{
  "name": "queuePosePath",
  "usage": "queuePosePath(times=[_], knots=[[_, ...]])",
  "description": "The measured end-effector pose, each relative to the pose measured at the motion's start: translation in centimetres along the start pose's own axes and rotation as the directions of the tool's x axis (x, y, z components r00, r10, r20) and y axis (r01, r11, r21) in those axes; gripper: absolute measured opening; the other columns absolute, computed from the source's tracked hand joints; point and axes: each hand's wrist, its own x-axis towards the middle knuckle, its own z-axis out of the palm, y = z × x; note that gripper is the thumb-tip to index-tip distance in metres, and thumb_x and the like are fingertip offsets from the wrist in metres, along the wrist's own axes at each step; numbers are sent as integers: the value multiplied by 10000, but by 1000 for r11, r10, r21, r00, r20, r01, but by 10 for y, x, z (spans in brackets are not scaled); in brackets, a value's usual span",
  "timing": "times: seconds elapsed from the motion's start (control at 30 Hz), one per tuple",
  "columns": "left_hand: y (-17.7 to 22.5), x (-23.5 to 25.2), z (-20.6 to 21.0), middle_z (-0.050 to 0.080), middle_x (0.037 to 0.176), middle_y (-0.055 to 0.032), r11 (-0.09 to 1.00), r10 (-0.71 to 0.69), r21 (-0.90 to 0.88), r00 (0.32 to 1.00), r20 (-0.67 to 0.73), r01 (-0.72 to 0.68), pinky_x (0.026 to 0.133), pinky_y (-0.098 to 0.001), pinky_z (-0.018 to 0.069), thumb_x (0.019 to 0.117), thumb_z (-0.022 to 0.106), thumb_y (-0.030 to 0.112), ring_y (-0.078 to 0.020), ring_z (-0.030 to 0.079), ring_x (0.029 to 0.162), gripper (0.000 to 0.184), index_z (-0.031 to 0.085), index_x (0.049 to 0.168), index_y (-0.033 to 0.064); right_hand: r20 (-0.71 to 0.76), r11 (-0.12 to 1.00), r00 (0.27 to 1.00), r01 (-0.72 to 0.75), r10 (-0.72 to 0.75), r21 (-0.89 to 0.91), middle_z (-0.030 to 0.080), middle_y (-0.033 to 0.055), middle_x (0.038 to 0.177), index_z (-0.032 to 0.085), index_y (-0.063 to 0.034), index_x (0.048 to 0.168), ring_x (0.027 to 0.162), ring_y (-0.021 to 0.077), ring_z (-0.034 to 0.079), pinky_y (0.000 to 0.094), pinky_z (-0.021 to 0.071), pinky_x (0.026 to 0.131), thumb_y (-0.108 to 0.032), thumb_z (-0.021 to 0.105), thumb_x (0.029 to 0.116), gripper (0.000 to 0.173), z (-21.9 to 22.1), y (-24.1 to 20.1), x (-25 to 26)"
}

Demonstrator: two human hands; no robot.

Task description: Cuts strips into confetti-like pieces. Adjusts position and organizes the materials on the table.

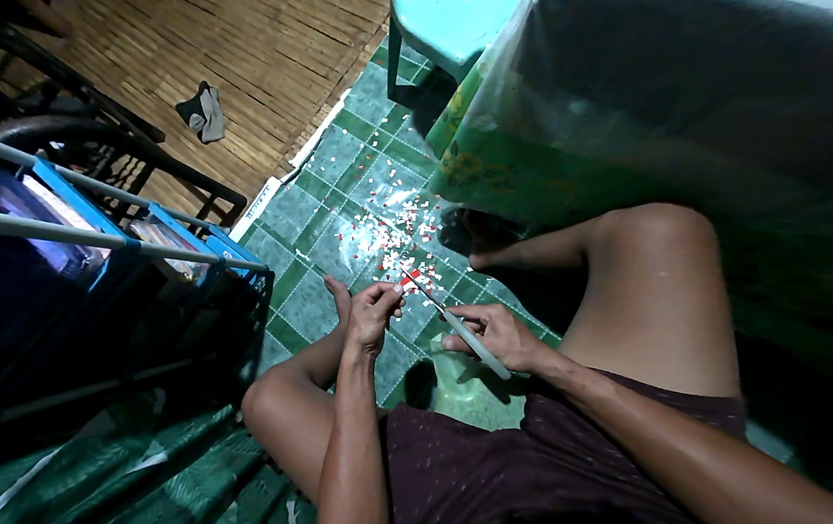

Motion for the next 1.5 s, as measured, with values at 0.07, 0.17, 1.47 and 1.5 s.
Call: queuePosePath(times=[0.07, 0.17, 1.47, 1.5], knots=[[-1, 0, 0, 672, 798, -95, 1000, 5, -6, 1000, -2, -5, 574, -213, 508, 988, 634, 58, -96, 601, 639, 120, 705, 938, -24, -7, 1000, 1000, 1, -1, 0, 574, -65, 631, 694, -127, 1280, 506, 45, 525, 250, 512, 522, -609, 795, 809, 681, 0, 1, 0], [-2, 1, 0, 669, 792, -94, 1000, 7, -17, 1000, -16, -7, 585, -216, 513, 986, 635, 48, -96, 600, 640, 115, 705, 939, -29, -17, 1000, 1000, -15, 15, 20, 612, -42, 642, 699, -119, 1263, 506, 66, 561, 266, 538, 518, -567, 795, 835, 627, 1, -1, -1], [-12, 3, 11, 667, 841, -119, 999, -7, -42, 998, -68, 5, 586, -228, 525, 997, 631, 40, -103, 587, 622, 101, 681, 1010, -46, -7, 990, 991, -131, 131, 61, 634, -5, 679, 640, -99, 1299, 540, 111, 626, 304, 591, 555, -485, 781, 881, 587, 4, -5, 2], [-12, 3, 12, 667, 848, -124, 999, -19, -37, 996, -83, 16, 583, -230, 525, 998, 632, 42, -107, 586, 618, 109, 683, 1030, -50, -11, 987, 989, -149, 150, 59, 640, -2, 684, 638, -101, 1299, 545, 114, 632, 305, 592, 559, -484, 776, 886, 580, 4, -5, 2]])
